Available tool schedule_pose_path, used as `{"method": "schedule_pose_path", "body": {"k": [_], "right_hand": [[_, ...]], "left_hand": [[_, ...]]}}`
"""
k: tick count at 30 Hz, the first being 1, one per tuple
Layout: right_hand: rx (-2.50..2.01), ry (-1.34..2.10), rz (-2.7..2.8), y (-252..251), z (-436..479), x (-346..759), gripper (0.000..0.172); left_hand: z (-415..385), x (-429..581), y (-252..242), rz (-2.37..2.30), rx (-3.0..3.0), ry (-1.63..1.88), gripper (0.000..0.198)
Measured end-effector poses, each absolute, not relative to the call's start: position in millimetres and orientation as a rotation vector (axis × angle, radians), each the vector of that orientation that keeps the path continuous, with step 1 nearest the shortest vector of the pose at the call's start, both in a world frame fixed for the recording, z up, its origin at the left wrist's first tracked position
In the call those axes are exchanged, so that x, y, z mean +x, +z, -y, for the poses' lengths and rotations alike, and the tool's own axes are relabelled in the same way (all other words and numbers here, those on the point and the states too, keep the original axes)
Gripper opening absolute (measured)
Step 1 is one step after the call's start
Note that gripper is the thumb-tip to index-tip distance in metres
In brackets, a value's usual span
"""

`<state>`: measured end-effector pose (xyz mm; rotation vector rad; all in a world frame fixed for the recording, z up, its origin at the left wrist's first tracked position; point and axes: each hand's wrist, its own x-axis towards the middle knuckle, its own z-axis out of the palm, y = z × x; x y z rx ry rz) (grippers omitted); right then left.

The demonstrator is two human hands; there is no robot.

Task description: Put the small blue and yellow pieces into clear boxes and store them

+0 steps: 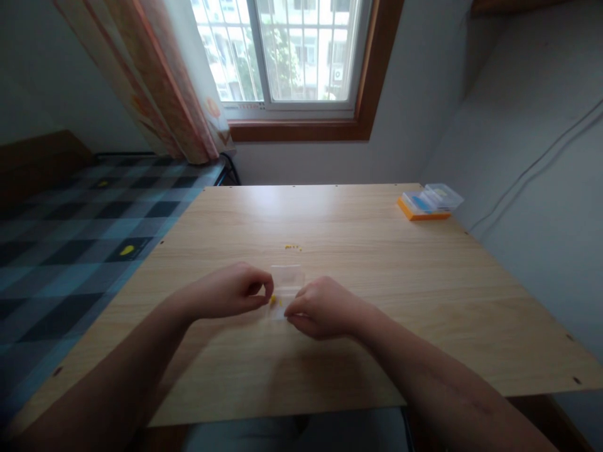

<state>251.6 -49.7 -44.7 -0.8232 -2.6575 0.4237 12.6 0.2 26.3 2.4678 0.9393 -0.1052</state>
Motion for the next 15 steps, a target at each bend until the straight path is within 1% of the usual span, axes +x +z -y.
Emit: {"method": "schedule_pose_path", "body": {"k": [1,4,6,9,15], "right_hand": [[-0.826,0.425,2.657,-45,50,252,0.022],[-0.829,0.44,2.663,-45,50,251,0.021],[-0.825,0.445,2.673,-44,50,251,0.02],[-0.833,0.45,2.677,-44,50,250,0.02],[-0.845,0.455,2.676,-43,50,250,0.019]], "left_hand": [[-4,8,29,-0.982,2.443,-0.126,0.019],[-13,2,27,-1.069,2.336,-0.25,0.04],[-16,3,19,-1.088,2.226,-0.311,0.046],[-18,8,7,-1.044,2.06,-0.35,0.045],[-21,9,-7,-1.026,1.759,-0.379,0.037]]}}
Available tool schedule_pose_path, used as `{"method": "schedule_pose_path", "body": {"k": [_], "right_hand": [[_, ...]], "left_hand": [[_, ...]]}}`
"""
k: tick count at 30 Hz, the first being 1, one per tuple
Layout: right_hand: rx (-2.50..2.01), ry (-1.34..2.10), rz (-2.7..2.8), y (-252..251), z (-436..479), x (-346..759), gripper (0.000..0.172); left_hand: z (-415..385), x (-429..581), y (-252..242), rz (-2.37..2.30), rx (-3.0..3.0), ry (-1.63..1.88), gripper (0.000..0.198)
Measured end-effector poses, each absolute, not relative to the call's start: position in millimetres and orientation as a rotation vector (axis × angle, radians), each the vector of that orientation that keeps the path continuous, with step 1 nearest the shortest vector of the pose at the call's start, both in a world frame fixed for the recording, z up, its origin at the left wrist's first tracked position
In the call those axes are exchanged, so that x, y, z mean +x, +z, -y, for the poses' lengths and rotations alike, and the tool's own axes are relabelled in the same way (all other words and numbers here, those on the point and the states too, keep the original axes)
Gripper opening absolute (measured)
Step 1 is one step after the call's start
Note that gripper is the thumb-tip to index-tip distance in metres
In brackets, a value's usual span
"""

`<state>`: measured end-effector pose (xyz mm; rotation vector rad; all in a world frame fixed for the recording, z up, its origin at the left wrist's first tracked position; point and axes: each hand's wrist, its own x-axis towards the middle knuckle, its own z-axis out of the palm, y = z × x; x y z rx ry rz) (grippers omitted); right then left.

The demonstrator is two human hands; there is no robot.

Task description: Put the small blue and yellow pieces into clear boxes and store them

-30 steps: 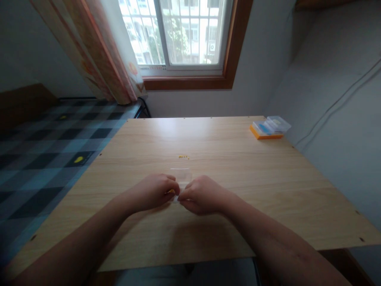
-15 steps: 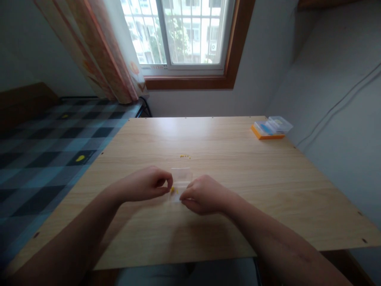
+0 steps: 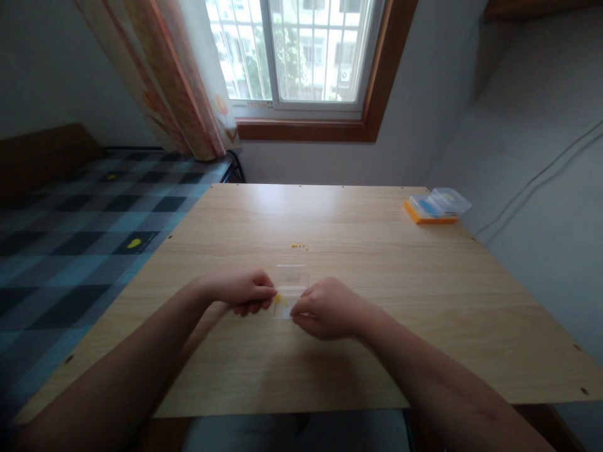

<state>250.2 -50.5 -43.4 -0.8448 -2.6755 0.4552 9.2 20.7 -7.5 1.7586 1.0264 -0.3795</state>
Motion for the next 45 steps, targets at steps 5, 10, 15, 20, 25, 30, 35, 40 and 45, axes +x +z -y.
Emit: {"method": "schedule_pose_path", "body": {"k": [5,10,15,20,25,30,35,40,45], "right_hand": [[-0.884,0.374,2.581,-41,51,247,0.023],[-0.895,0.338,2.633,-40,52,244,0.022],[-0.977,0.316,2.661,-39,54,239,0.022],[-1.024,0.29,2.64,-38,56,238,0.022],[-1.02,0.293,2.632,-41,55,239,0.024],[-1.037,0.274,2.637,-43,55,239,0.022],[-1.032,0.269,2.635,-44,55,239,0.022],[-1.053,0.257,2.65,-40,56,237,0.024],[-1.082,0.243,2.67,-37,57,235,0.023]], "left_hand": [[-18,12,-12,-0.943,1.675,-0.378,0.032],[-16,15,-14,-0.918,1.641,-0.379,0.031],[-19,15,-19,-0.876,1.627,-0.377,0.028],[-20,14,-23,-0.862,1.618,-0.358,0.028],[-20,15,-21,-0.862,1.601,-0.368,0.029],[-19,16,-19,-0.873,1.612,-0.39,0.028],[-18,15,-17,-0.876,1.616,-0.388,0.029],[-19,16,-16,-0.882,1.621,-0.402,0.028],[-20,16,-18,-0.873,1.646,-0.402,0.028]]}}
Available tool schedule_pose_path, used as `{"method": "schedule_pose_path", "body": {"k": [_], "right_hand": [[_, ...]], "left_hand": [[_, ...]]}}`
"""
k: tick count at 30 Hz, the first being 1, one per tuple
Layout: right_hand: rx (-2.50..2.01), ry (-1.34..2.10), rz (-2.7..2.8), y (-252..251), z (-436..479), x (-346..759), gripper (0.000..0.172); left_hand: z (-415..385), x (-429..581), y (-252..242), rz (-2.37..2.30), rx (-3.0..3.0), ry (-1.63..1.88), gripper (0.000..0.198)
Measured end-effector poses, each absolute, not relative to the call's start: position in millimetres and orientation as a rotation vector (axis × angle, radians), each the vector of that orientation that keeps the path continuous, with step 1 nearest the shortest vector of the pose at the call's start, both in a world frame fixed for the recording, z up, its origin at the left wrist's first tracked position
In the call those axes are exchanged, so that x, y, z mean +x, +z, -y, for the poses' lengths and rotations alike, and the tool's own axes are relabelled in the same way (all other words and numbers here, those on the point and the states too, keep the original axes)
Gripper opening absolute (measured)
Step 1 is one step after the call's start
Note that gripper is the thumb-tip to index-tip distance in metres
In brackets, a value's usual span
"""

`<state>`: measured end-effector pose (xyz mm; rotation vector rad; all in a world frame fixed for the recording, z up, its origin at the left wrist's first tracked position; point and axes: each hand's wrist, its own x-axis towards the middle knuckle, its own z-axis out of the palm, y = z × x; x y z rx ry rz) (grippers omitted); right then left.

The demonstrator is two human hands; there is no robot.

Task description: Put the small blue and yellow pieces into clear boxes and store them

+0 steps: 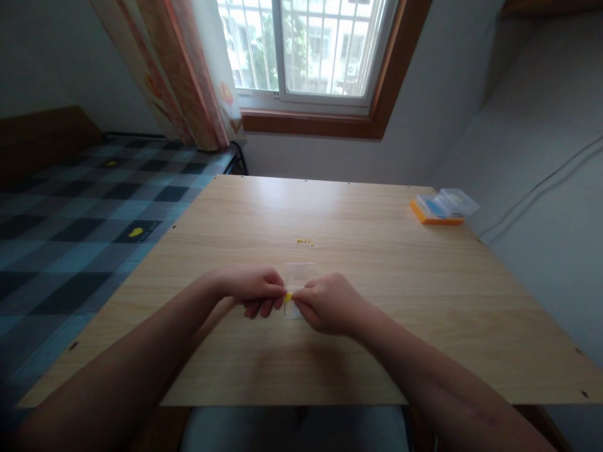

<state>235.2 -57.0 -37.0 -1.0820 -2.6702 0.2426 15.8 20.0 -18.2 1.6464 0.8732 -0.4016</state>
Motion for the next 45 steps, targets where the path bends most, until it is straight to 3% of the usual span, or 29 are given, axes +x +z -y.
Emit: {"method": "schedule_pose_path", "body": {"k": [45], "right_hand": [[-1.216,0.225,2.669,-33.6,58.8,229.3,0.023]], "left_hand": [[-20.8,17.4,-16.1,-0.908,1.649,-0.446,0.027]]}}
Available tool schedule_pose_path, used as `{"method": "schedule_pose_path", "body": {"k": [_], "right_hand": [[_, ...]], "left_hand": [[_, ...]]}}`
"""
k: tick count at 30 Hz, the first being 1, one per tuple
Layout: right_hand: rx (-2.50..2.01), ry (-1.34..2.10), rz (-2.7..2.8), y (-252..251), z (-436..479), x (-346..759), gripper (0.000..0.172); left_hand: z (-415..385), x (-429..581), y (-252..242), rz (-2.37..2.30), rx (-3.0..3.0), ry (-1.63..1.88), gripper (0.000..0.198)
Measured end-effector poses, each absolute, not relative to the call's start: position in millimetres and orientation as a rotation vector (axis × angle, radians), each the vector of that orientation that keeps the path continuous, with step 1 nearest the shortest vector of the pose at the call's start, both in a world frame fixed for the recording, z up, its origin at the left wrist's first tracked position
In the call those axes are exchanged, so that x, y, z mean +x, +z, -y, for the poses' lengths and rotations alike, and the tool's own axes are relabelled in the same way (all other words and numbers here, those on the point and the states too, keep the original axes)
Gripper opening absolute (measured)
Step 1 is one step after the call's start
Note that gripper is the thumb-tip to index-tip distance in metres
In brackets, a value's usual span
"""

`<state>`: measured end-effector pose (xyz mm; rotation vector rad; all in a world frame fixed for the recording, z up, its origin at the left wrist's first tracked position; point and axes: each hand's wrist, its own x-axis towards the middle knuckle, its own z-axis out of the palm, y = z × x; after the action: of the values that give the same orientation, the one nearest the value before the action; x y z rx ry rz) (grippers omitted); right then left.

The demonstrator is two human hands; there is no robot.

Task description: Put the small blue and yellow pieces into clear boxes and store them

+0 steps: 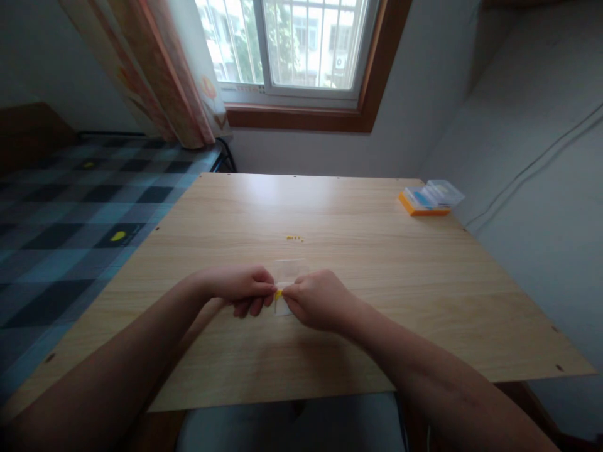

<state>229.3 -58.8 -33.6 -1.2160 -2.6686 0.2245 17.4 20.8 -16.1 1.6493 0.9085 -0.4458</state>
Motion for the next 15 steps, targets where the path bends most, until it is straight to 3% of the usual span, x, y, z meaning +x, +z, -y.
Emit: {"method": "schedule_pose_path", "body": {"k": [15], "right_hand": [[-1.223,0.223,2.67,-33.4,60.5,229.7,0.023]], "left_hand": [[-21.6,16.1,-18.4,-0.902,1.658,-0.447,0.027]]}}
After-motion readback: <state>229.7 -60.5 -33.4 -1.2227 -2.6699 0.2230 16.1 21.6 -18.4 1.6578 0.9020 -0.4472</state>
